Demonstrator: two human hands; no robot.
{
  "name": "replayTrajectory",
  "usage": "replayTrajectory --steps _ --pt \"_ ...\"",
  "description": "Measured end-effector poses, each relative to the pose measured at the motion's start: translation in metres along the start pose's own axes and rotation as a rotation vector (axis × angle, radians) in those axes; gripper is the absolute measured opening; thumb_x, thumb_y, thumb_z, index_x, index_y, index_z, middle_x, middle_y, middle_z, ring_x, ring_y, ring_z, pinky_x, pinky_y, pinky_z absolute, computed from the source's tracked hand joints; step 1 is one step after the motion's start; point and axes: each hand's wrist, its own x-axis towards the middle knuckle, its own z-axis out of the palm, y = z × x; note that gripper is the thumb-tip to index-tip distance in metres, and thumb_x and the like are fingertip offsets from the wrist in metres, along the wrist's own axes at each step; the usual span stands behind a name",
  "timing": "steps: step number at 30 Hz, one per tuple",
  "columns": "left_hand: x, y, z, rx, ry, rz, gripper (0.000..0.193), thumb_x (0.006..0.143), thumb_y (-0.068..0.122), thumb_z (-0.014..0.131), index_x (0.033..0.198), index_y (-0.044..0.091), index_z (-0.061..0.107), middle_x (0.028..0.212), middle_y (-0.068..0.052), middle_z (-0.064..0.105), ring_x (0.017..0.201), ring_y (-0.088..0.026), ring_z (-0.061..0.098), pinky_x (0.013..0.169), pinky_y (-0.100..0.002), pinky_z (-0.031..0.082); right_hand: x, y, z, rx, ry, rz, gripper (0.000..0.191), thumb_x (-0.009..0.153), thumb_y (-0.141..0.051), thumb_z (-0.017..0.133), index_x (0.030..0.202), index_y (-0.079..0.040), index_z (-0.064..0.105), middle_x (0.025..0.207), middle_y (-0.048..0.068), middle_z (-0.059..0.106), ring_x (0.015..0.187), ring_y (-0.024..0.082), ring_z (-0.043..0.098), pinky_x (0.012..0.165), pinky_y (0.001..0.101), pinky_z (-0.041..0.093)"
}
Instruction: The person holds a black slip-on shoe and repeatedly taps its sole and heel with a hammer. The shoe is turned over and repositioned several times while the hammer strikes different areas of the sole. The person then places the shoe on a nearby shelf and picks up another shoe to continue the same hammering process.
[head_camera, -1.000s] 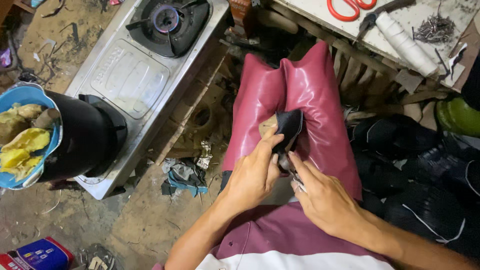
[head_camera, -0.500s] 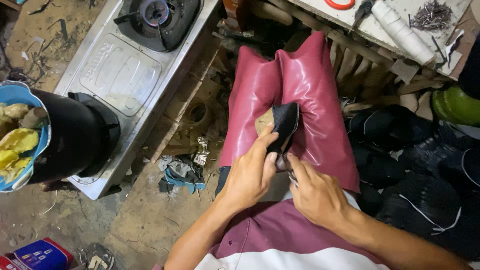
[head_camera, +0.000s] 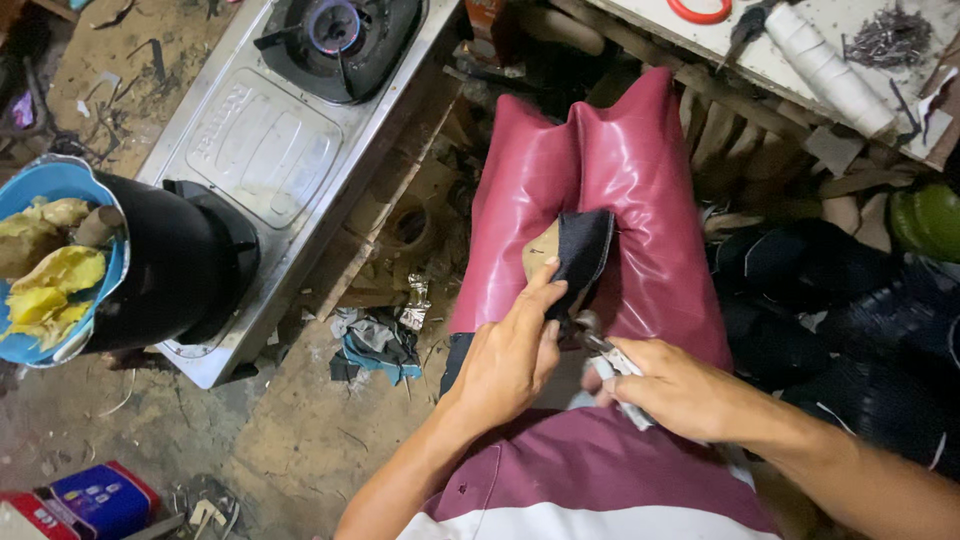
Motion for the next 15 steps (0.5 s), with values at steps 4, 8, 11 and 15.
replayTrajectory --steps 4,8,11,15 --pt "-0.001 -0.002 0.001 0.019 -0.001 -0.009 0.049 0.091 -0.002 0.061 0.137 0.001 0.047 0.154 -0.024 0.051 0.094 -0.046 0.069 0.070 -0.048 0.058 -0.004 -0.013 -0.002 -0.049 -0.028 -0.089 0.025 0.087 -0.019 0.056 0.104 -0.003 0.065 0.080 0.009 0.079 0.075 0.013 0.074 0.072 0.0298 0.059" --pt "-0.001 -0.003 0.000 0.019 -0.028 -0.027 0.051 0.089 -0.002 0.063 0.137 0.000 0.048 0.154 -0.025 0.050 0.089 -0.047 0.069 0.067 -0.048 0.057 -0.002 -0.017 -0.005 -0.017 -0.074 -0.082 0.033 0.085 -0.018 0.054 0.115 -0.011 0.066 0.086 0.004 0.080 0.075 0.012 0.071 0.070 0.0312 0.058" --pt "-0.001 -0.003 -0.001 0.004 -0.042 -0.044 0.051 0.089 -0.002 0.063 0.137 0.000 0.048 0.154 -0.025 0.049 0.089 -0.046 0.069 0.069 -0.048 0.057 -0.001 -0.017 -0.008 0.046 -0.108 -0.071 0.029 0.088 -0.018 0.055 0.112 -0.008 0.067 0.084 0.005 0.078 0.073 0.014 0.070 0.067 0.0328 0.058" --pt "0.001 -0.003 -0.004 -0.033 -0.034 -0.047 0.047 0.093 0.000 0.060 0.138 0.001 0.048 0.155 -0.024 0.050 0.106 -0.047 0.067 0.080 -0.049 0.057 0.001 -0.015 -0.002 -0.106 0.029 -0.015 0.024 0.092 -0.022 0.059 0.107 -0.004 0.065 0.069 0.012 0.071 0.058 0.025 0.069 0.059 0.0381 0.055"
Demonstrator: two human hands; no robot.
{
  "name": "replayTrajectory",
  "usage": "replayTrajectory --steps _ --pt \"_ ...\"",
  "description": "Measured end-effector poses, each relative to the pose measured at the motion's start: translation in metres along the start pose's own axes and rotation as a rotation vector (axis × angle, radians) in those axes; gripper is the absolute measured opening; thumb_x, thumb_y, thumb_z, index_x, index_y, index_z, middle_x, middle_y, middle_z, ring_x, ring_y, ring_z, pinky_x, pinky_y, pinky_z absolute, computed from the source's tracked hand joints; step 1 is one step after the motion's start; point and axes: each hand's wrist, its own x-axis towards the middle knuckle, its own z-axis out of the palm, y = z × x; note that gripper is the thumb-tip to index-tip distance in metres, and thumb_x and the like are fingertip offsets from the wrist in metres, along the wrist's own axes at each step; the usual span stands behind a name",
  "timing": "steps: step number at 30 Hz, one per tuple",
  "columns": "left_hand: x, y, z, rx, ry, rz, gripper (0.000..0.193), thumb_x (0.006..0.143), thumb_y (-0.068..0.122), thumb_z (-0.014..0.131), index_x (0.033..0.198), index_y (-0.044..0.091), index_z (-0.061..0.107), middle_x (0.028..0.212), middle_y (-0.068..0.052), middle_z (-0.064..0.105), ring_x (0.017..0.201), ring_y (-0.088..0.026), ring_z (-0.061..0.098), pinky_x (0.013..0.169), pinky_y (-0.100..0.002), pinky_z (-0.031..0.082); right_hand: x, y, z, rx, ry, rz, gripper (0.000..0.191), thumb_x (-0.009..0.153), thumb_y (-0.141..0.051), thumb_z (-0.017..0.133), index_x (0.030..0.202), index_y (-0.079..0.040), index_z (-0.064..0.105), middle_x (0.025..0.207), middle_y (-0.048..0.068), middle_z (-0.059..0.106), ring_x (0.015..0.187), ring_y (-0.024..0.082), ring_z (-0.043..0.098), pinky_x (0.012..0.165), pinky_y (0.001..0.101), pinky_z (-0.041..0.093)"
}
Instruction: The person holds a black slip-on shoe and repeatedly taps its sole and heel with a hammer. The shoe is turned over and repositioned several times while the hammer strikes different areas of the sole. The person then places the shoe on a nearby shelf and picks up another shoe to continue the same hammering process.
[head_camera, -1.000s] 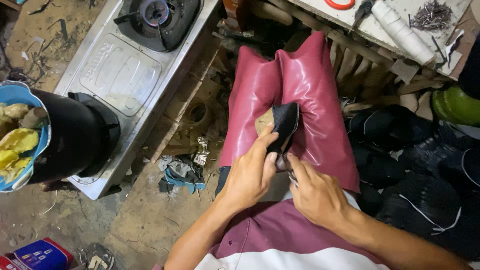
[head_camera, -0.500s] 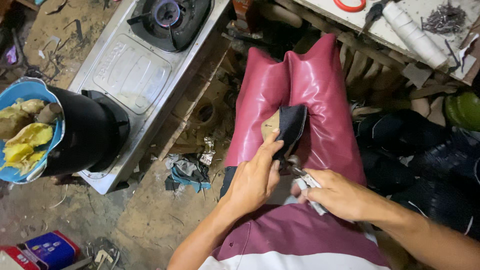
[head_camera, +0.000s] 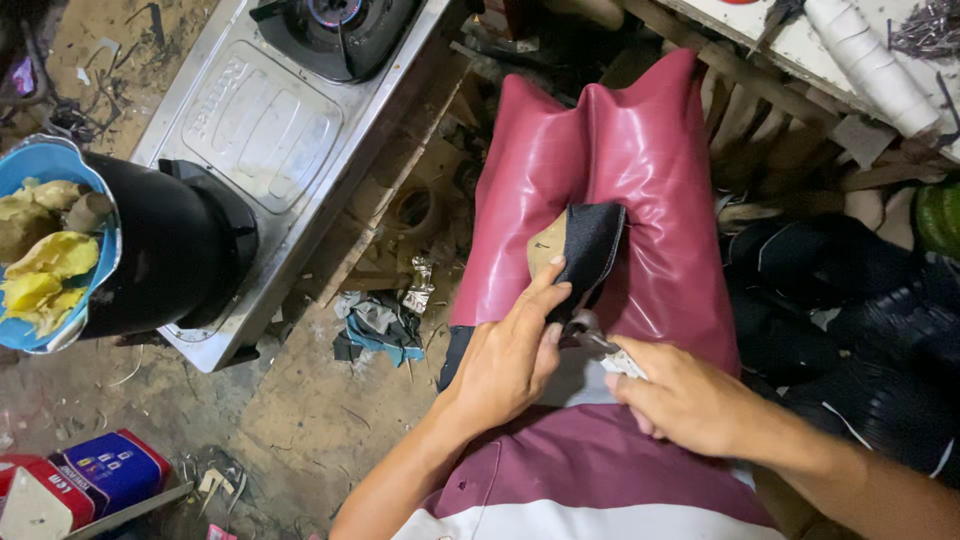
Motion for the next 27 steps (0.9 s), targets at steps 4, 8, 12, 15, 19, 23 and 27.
replayTrajectory --steps 4,8,12,15,19,23,27 --pt "0.006 0.000 -0.004 -0.033 0.047 -0.014 0.041 0.101 0.004 0.060 0.141 0.005 0.050 0.155 -0.022 0.052 0.127 -0.047 0.061 0.095 -0.048 0.056 0.008 0.001 0.016 -0.211 0.307 -0.335 0.027 0.090 -0.014 0.061 0.115 -0.005 0.064 0.068 0.022 0.066 0.063 0.039 0.068 0.055 0.0467 0.049" --pt "0.014 -0.003 -0.011 -0.066 0.037 -0.052 0.036 0.100 0.004 0.055 0.136 0.005 0.056 0.151 -0.021 0.056 0.123 -0.044 0.065 0.096 -0.044 0.057 0.022 -0.002 0.018 -0.203 0.359 -0.455 0.029 0.089 -0.011 0.062 0.117 -0.003 0.062 0.074 0.023 0.068 0.067 0.041 0.068 0.057 0.0481 0.051" --pt "0.022 -0.009 -0.016 -0.066 0.040 -0.111 0.036 0.092 0.003 0.053 0.126 0.004 0.063 0.144 -0.021 0.062 0.111 -0.041 0.070 0.090 -0.043 0.058 0.013 -0.016 -0.003 -0.297 0.275 -0.389 0.036 0.090 -0.014 0.064 0.125 -0.006 0.063 0.072 0.023 0.067 0.064 0.042 0.067 0.057 0.0486 0.050" --pt "0.026 -0.020 -0.023 -0.085 0.107 0.002 0.033 0.099 0.006 0.053 0.131 0.004 0.060 0.144 -0.021 0.063 0.120 -0.041 0.070 0.096 -0.043 0.058 -0.006 -0.036 -0.011 -0.181 0.327 -0.451 0.032 0.094 -0.019 0.066 0.123 -0.006 0.066 0.071 0.017 0.070 0.063 0.031 0.069 0.057 0.0426 0.053" --pt "0.028 -0.032 -0.030 -0.211 -0.069 -0.450 0.041 0.105 0.018 0.048 0.145 0.008 0.051 0.120 -0.016 0.076 0.081 -0.033 0.077 0.079 -0.038 0.061 0.000 -0.057 0.000 0.086 0.717 -0.980 0.022 0.107 -0.017 0.055 0.118 0.002 0.057 0.075 0.012 0.067 0.065 0.023 0.066 0.057 0.0349 0.056" --pt "0.030 -0.035 -0.037 -0.300 0.055 -0.074 0.042 0.112 0.020 0.042 0.151 0.005 0.040 0.140 -0.019 0.065 0.105 -0.027 0.073 0.078 -0.036 0.063 0.047 -0.046 0.003 -0.306 0.405 -0.407 0.025 0.093 -0.026 0.068 0.092 -0.002 0.066 0.063 0.020 0.064 0.057 0.036 0.065 0.052 0.0465 0.048" --pt "0.040 -0.041 -0.063 -0.316 -0.135 -0.367 0.047 0.105 0.024 0.045 0.149 0.010 0.048 0.103 -0.015 0.071 0.072 -0.025 0.070 0.061 -0.034 0.060 0.036 -0.012 -0.001 -0.264 0.299 -0.405 0.029 0.089 -0.031 0.069 0.081 -0.003 0.064 0.064 0.017 0.067 0.056 0.033 0.069 0.052 0.0454 0.051"
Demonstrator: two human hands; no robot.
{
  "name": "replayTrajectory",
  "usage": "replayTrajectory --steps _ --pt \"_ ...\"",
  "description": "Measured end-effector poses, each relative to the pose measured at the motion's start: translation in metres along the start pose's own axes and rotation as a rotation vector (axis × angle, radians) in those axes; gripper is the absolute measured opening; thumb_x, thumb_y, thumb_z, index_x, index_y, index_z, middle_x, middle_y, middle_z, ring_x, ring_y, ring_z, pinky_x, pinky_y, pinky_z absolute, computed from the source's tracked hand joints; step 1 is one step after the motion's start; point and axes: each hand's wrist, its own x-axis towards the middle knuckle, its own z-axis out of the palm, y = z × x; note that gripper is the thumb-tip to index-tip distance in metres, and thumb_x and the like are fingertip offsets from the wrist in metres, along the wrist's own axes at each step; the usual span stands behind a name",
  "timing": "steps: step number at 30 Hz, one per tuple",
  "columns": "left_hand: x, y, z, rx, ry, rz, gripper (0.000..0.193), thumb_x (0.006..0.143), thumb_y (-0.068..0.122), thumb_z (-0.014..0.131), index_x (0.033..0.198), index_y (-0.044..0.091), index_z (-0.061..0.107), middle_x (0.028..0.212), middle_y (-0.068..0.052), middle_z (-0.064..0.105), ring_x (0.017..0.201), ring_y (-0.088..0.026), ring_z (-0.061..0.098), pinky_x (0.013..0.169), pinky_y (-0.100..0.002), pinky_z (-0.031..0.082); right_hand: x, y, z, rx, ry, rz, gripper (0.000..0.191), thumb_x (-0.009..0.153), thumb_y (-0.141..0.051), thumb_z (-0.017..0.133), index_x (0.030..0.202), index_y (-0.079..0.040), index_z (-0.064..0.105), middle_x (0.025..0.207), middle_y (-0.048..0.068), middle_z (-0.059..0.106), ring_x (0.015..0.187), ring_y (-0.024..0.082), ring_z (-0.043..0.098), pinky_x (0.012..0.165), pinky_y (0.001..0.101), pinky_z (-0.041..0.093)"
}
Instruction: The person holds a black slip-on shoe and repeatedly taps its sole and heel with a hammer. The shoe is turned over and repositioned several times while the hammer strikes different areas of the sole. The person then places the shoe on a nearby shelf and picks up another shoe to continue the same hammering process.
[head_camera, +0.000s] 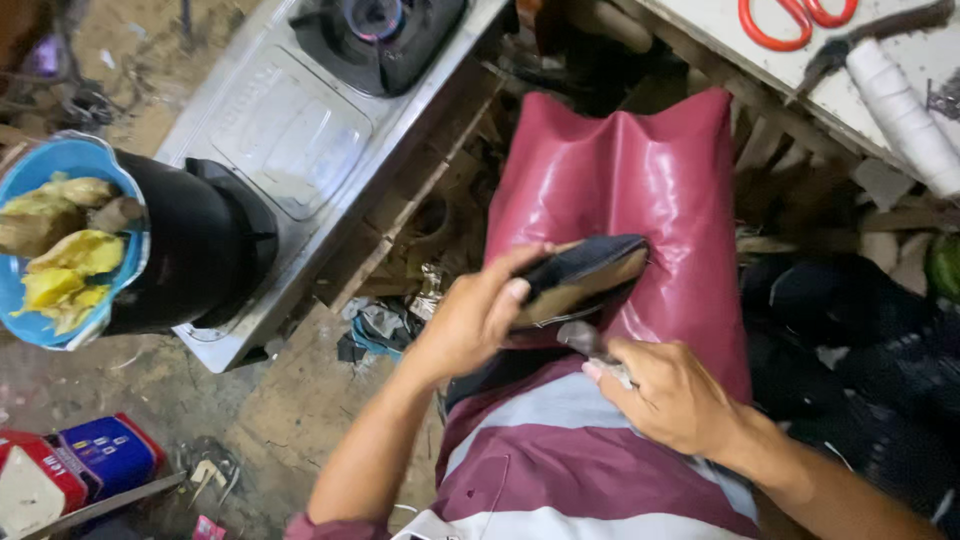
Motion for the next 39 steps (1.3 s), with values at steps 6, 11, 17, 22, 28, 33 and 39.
replayTrajectory --steps 6,11,17,22,28,33,39 --pt "0.061 -0.001 -0.053 0.168 -0.384 -0.039 0.042 0.103 0.033 0.051 0.131 0.006 0.065 0.092 -0.010 0.076 0.073 -0.022 0.072 0.065 -0.036 0.059 -0.015 0.014 -0.042 -0.247 0.011 -0.118 0.031 0.082 -0.034 0.074 0.096 -0.007 0.072 0.085 0.014 0.073 0.076 0.035 0.070 0.065 0.0450 0.054" --pt "0.110 -0.013 -0.009 0.042 -0.199 0.272 0.049 0.112 0.042 0.045 0.124 0.001 0.070 0.107 -0.009 0.077 0.103 -0.018 0.071 0.095 -0.034 0.055 0.017 0.050 -0.115 -0.614 0.684 -0.185 0.026 0.098 -0.024 0.071 0.115 -0.004 0.068 0.109 0.016 0.071 0.101 0.035 0.067 0.097 0.0461 0.053" --pt "0.153 -0.022 0.059 -0.472 -0.025 0.118 0.054 0.110 0.047 0.040 0.118 0.000 0.064 0.105 -0.016 0.070 0.101 -0.026 0.065 0.091 -0.040 0.053 0.054 0.124 -0.178 -1.131 0.843 0.060 0.025 0.102 -0.022 0.071 0.118 -0.003 0.068 0.108 0.014 0.070 0.102 0.034 0.060 0.093 0.0499 0.042" --pt "0.191 -0.028 0.075 -1.045 -0.206 -0.157 0.054 0.110 0.049 0.035 0.096 0.002 0.058 0.090 -0.023 0.072 0.086 -0.036 0.074 0.082 -0.048 0.062 0.059 0.155 -0.193 -1.013 0.779 0.059 0.026 0.105 -0.019 0.069 0.126 -0.004 0.067 0.103 0.016 0.069 0.099 0.034 0.060 0.090 0.0494 0.044" --pt "0.210 -0.043 0.082 -1.079 -0.262 -0.165 0.058 0.111 0.049 0.036 0.097 -0.002 0.060 0.089 -0.025 0.072 0.083 -0.039 0.074 0.081 -0.049 0.063 0.006 0.075 -0.159 -0.128 1.184 -0.231 0.028 0.105 -0.017 0.066 0.127 0.001 0.066 0.103 0.019 0.067 0.092 0.033 0.062 0.081 0.0460 0.051" --pt "0.216 -0.052 0.088 -1.059 -0.292 -0.175 0.058 0.109 0.049 0.036 0.096 -0.002 0.060 0.088 -0.024 0.072 0.083 -0.039 0.075 0.079 -0.048 0.062 -0.003 0.038 -0.069 0.301 1.293 -0.471 0.026 0.103 -0.021 0.064 0.118 0.000 0.065 0.090 0.016 0.067 0.076 0.028 0.063 0.068 0.0396 0.051" --pt "0.214 -0.061 0.094 -0.887 -0.256 -0.080 0.058 0.111 0.049 0.038 0.100 -0.002 0.062 0.090 -0.023 0.074 0.083 -0.035 0.072 0.079 -0.044 0.060 -0.010 0.042 -0.040 -0.024 0.608 0.073 0.026 0.100 -0.026 0.061 0.108 -0.002 0.065 0.075 0.012 0.066 0.057 0.022 0.064 0.053 0.0319 0.051"
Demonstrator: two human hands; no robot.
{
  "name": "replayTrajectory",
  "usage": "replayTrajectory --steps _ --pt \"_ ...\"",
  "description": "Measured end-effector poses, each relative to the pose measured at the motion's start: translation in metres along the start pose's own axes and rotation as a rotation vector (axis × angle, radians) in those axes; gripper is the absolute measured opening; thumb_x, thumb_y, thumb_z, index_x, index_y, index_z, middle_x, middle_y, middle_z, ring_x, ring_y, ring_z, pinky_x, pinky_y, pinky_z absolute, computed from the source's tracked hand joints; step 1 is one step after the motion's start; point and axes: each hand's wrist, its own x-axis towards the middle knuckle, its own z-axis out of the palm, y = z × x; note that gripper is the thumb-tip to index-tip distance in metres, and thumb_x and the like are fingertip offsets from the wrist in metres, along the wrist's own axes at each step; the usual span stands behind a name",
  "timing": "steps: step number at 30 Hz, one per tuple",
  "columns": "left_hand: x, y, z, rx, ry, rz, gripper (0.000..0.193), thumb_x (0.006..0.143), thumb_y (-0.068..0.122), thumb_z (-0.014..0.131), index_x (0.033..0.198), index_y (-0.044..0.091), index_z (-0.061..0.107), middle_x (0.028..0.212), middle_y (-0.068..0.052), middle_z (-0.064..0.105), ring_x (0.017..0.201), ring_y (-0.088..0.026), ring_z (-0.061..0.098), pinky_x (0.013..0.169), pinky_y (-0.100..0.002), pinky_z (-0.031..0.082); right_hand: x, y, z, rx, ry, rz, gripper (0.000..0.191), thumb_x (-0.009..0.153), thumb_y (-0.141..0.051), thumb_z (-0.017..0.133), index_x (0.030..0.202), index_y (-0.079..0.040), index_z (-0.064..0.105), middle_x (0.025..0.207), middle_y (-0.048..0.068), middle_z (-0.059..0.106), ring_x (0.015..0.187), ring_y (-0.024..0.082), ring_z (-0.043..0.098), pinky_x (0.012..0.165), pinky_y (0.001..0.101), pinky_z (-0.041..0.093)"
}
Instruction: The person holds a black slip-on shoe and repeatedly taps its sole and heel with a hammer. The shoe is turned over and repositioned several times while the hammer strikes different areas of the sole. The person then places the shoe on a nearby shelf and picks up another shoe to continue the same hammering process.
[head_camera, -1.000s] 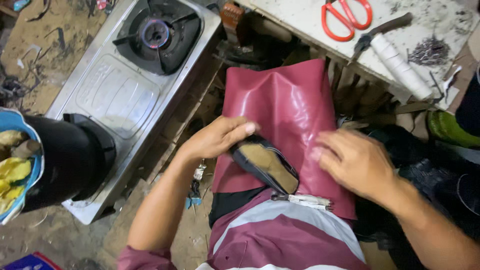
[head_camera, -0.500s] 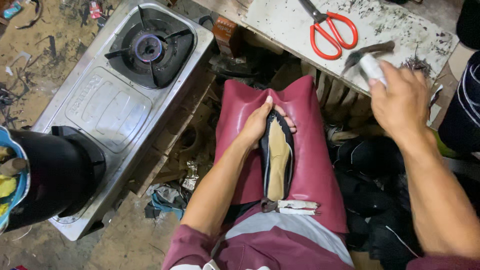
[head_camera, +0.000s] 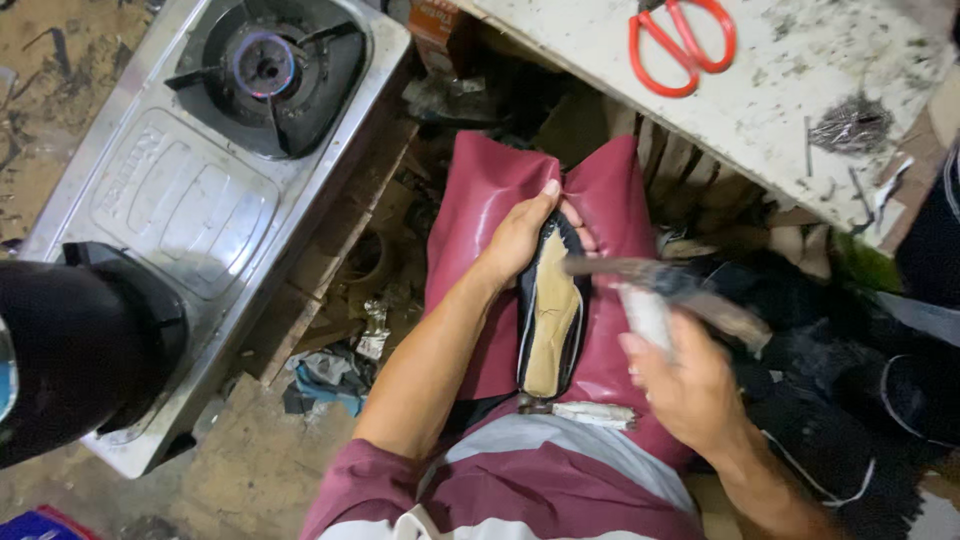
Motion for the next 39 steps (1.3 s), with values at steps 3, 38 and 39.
replayTrajectory --steps 3,38,39 --pt "0.000 -0.001 -0.001 -0.094 -0.009 -0.020 0.057 0.109 0.049 0.040 0.098 -0.002 0.062 0.088 -0.023 0.073 0.082 -0.036 0.074 0.079 -0.045 0.062 -0.002 -0.009 -0.001 0.478 0.422 -0.223 0.036 0.102 -0.031 0.060 0.125 -0.004 0.056 0.079 0.007 0.062 0.059 0.016 0.060 0.058 0.0289 0.055" --pt "0.002 0.000 0.003 -0.198 -0.021 -0.050 0.071 0.109 0.060 0.030 0.100 -0.004 0.060 0.086 -0.021 0.072 0.080 -0.034 0.074 0.080 -0.046 0.062 0.062 -0.017 -0.011 0.593 0.161 -0.193 0.043 0.100 -0.028 0.066 0.133 -0.003 0.054 0.084 0.008 0.066 0.068 0.013 0.066 0.062 0.0309 0.055" --pt "0.003 0.001 0.002 -0.207 -0.005 -0.059 0.070 0.110 0.059 0.031 0.101 -0.004 0.060 0.087 -0.020 0.071 0.080 -0.034 0.073 0.080 -0.046 0.062 0.072 -0.018 -0.010 0.249 0.017 -0.154 0.043 0.098 -0.026 0.065 0.129 0.002 0.054 0.084 0.012 0.065 0.069 0.014 0.065 0.062 0.0318 0.053"
